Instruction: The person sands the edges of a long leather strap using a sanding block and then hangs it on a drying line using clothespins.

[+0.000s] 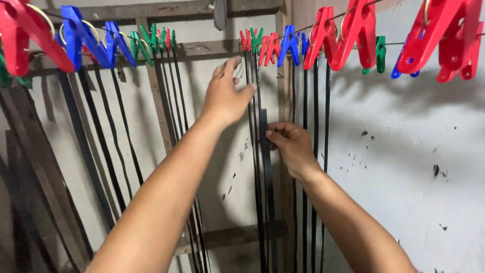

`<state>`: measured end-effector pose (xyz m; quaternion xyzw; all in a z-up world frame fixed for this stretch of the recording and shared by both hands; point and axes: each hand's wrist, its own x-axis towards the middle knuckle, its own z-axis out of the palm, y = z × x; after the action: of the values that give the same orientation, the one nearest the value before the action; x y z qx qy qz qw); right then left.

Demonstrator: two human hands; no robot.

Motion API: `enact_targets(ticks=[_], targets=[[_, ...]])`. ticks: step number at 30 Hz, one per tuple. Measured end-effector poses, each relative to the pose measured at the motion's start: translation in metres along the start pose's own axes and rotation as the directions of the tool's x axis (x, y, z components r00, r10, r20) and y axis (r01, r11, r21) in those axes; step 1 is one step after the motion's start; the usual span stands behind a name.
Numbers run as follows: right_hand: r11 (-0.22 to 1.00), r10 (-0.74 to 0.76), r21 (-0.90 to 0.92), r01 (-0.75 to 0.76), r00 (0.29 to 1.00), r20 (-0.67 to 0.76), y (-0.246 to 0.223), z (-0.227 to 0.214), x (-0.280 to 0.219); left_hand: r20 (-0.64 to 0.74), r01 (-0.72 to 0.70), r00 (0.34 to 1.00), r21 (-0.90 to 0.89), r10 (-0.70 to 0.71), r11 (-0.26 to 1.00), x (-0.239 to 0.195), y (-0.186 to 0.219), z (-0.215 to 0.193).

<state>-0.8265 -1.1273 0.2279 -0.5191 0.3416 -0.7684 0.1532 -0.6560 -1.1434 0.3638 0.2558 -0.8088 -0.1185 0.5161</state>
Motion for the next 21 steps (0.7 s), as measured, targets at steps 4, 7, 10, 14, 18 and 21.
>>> enact_targets(ticks=[4, 7, 10, 14, 18, 21], targets=[[0.999, -0.009, 0.038, 0.010, 1.000, -0.019, 0.009, -0.001, 0.005, -0.084, -0.063, 0.995, -0.002, 0.062, 0.998, 0.064, -0.019, 0.041], [0.999, -0.004, 0.034, 0.004, 1.000, -0.003, 0.010, -0.003, 0.004, -0.087, -0.055, 0.995, -0.065, 0.049, 0.996, 0.081, -0.007, 0.054], [0.999, 0.011, 0.037, -0.010, 1.000, -0.029, 0.014, -0.006, 0.005, -0.100, -0.025, 0.995, -0.197, 0.005, 0.980, 0.082, 0.005, 0.058], [0.999, 0.032, 0.037, -0.031, 0.999, -0.037, 0.009, -0.008, 0.005, -0.147, -0.149, 0.983, -0.284, 0.111, 0.947, 0.062, 0.022, 0.049], [0.996, 0.009, 0.085, -0.007, 1.000, -0.027, 0.006, -0.010, 0.007, -0.128, -0.303, 0.953, -0.366, 0.275, 0.880, 0.043, 0.031, 0.038], [0.999, 0.006, 0.050, -0.002, 0.997, -0.072, -0.004, -0.007, 0.009, -0.138, -0.460, 0.877, 0.036, 0.461, 0.887, 0.049, 0.023, 0.029]])
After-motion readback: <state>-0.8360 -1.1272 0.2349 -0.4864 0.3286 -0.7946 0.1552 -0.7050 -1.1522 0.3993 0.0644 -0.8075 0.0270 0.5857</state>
